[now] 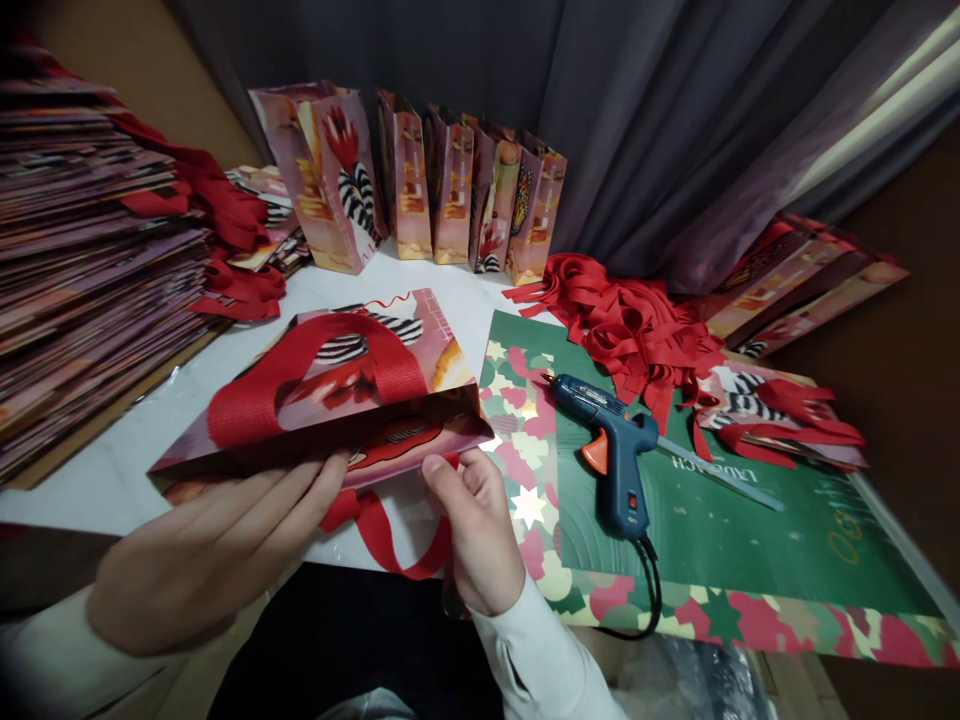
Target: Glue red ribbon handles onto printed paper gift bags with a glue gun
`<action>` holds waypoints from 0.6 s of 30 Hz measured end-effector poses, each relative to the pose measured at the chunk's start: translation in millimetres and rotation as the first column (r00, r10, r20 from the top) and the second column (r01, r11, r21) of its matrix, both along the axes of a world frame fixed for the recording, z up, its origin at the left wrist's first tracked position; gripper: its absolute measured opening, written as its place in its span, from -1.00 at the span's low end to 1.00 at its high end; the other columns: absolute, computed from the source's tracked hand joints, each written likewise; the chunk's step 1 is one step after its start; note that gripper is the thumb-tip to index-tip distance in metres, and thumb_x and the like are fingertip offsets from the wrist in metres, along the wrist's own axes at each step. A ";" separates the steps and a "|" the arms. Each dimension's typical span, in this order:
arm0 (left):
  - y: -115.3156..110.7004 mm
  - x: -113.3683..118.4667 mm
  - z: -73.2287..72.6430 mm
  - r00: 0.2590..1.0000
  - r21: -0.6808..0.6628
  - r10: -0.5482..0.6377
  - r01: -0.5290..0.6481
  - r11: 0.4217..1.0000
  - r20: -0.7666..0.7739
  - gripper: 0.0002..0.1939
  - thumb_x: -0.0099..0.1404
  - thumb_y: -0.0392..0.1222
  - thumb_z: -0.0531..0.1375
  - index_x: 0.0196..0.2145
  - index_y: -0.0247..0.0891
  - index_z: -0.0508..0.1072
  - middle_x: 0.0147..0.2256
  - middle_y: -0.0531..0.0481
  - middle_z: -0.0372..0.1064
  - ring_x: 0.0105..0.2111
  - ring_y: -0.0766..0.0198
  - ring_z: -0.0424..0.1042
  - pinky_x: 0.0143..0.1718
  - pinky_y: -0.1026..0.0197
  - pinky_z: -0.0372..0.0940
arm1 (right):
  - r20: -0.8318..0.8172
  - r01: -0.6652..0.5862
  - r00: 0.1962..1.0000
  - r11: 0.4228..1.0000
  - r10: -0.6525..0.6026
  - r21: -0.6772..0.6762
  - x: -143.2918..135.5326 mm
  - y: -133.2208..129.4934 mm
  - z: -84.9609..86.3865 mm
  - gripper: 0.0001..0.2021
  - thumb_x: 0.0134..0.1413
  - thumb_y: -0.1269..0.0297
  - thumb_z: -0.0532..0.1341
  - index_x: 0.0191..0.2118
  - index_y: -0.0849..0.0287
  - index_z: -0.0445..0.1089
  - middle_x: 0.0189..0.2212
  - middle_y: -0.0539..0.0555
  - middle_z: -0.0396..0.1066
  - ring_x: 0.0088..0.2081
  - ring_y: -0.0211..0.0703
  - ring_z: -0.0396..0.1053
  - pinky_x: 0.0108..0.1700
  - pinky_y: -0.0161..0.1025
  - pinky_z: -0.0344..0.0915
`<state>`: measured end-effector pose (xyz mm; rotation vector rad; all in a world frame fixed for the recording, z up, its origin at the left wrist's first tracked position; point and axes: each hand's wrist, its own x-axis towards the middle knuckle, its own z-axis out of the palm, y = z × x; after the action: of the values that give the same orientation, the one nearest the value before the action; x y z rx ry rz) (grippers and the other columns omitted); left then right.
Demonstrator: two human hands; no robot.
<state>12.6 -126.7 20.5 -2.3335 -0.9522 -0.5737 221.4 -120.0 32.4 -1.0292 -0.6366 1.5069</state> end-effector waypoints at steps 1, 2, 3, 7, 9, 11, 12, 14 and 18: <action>1.9 -1.1 1.0 0.999 0.046 -0.011 0.013 0.999 -0.049 -0.60 0.41 -0.35 0.01 0.17 -0.36 0.31 -0.05 -0.14 0.47 -0.15 0.17 0.45 -0.01 0.11 0.27 | 0.009 -0.007 1.000 1.000 0.007 0.013 0.4 -0.2 1.2 -0.57 -0.10 0.05 0.41 -0.54 0.14 0.15 -0.63 -0.17 0.01 -0.55 -0.39 -0.11 -0.49 -0.36 -0.05; 3.6 -2.2 2.2 0.995 0.094 -0.016 0.025 0.995 -0.097 -0.62 0.41 -0.34 0.01 0.15 -0.39 0.32 -0.06 -0.14 0.47 -0.17 0.16 0.45 -0.04 0.10 0.28 | 0.015 -0.015 1.000 1.000 0.014 0.024 0.9 -0.5 2.2 -0.57 -0.10 0.04 0.41 -0.53 0.14 0.16 -0.63 -0.18 0.01 -0.55 -0.39 -0.11 -0.48 -0.36 -0.03; 5.0 -3.2 3.3 0.991 0.125 -0.016 0.032 0.992 -0.131 -0.63 0.42 -0.32 0.00 0.14 -0.41 0.33 -0.07 -0.14 0.47 -0.17 0.16 0.45 -0.06 0.10 0.29 | 0.018 -0.020 1.000 0.999 0.019 0.033 1.6 -0.7 2.9 -0.58 -0.09 0.04 0.41 -0.53 0.14 0.17 -0.63 -0.18 0.02 -0.54 -0.38 -0.11 -0.47 -0.36 -0.01; 5.5 -6.2 5.6 0.988 0.095 -0.021 0.036 0.995 -0.154 -0.62 0.40 -0.37 -0.01 0.14 -0.40 0.32 -0.06 -0.13 0.48 -0.15 0.15 0.46 -0.07 0.09 0.30 | 0.012 -0.043 0.999 0.996 0.042 0.072 4.5 -2.1 2.2 -0.66 -0.03 0.08 0.39 -0.51 0.15 0.27 -0.63 -0.17 0.03 -0.54 -0.37 -0.08 -0.43 -0.34 0.03; 3.6 -6.8 5.1 0.988 0.073 -0.018 0.029 0.997 -0.156 -0.58 0.39 -0.39 -0.02 0.18 -0.42 0.28 -0.04 -0.15 0.47 -0.14 0.13 0.46 -0.07 0.07 0.31 | 0.008 -0.058 0.998 0.994 0.058 0.088 5.6 -2.5 0.5 -0.70 0.00 0.10 0.37 -0.49 0.15 0.31 -0.63 -0.16 0.05 -0.54 -0.36 -0.05 -0.43 -0.33 0.04; 1.9 -7.0 4.1 0.988 0.057 0.003 0.006 0.998 -0.152 -0.54 0.38 -0.42 -0.04 0.22 -0.42 0.22 -0.03 -0.16 0.47 -0.12 0.13 0.46 -0.05 0.06 0.31 | 0.006 -0.077 0.997 0.993 0.077 0.088 6.0 -2.3 -1.3 -0.74 0.01 0.11 0.36 -0.47 0.16 0.36 -0.61 -0.13 0.12 -0.54 -0.36 -0.01 -0.43 -0.33 0.03; 1.5 -7.1 3.5 0.988 0.050 0.018 -0.011 0.999 -0.151 -0.52 0.38 -0.43 -0.05 0.23 -0.41 0.20 -0.03 -0.15 0.47 -0.11 0.13 0.45 -0.04 0.06 0.31 | -0.001 -0.081 0.997 0.993 0.081 0.082 5.9 -2.0 -2.3 -0.76 0.01 0.13 0.35 -0.45 0.17 0.37 -0.59 -0.12 0.16 -0.54 -0.37 0.00 -0.43 -0.33 0.03; 1.7 -7.5 2.3 0.989 0.034 0.038 -0.033 0.999 -0.144 -0.50 0.38 -0.43 -0.07 0.25 -0.37 0.17 -0.02 -0.12 0.47 -0.11 0.15 0.46 -0.04 0.08 0.31 | -0.029 -0.074 0.997 0.995 0.076 0.068 5.8 -1.1 -4.1 -0.79 0.00 0.17 0.35 -0.42 0.17 0.38 -0.55 -0.11 0.22 -0.55 -0.39 0.01 -0.43 -0.33 0.03; 5.1 -8.6 0.6 0.998 -0.027 0.008 -0.010 1.000 -0.063 -0.50 0.41 -0.35 -0.07 0.28 -0.28 0.14 -0.04 -0.12 0.47 -0.17 0.21 0.48 -0.10 0.15 0.32 | 0.038 -0.121 0.992 0.989 0.118 0.082 9.3 -2.0 -4.5 -0.81 0.10 0.14 0.28 -0.39 0.14 0.35 -0.57 -0.12 0.23 -0.52 -0.35 0.10 -0.37 -0.31 0.09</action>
<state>4.0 -121.6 21.1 -2.3554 -0.9464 -0.4834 230.7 -122.0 27.9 -0.9674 -0.7904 1.5557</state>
